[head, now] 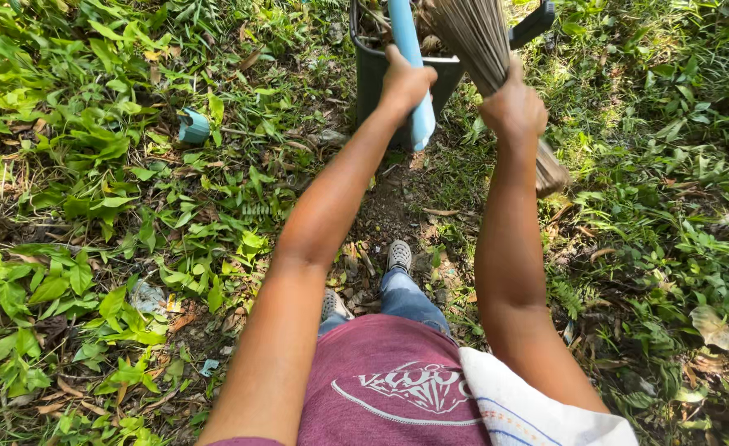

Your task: The person sweeps leaves and dirt into a dustpan using a small broom and dumps the contents into a large black bin.

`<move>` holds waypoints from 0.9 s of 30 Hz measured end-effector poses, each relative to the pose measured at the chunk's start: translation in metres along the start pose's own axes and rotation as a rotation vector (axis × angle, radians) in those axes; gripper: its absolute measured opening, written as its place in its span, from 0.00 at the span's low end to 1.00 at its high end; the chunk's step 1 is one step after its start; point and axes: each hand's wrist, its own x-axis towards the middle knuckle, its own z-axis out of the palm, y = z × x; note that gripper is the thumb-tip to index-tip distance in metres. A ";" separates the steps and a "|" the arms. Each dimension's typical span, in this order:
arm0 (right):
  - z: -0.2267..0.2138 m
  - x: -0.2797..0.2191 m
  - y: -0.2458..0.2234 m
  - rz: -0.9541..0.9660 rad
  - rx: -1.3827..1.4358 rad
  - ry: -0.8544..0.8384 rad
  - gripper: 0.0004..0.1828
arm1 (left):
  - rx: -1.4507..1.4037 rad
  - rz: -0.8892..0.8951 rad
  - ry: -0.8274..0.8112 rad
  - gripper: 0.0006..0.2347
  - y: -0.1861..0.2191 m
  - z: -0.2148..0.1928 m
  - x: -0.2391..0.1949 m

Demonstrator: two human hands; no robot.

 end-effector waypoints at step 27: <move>0.032 0.088 0.161 0.029 -0.346 -0.109 0.44 | 0.888 -0.002 0.105 0.36 -0.105 0.033 0.025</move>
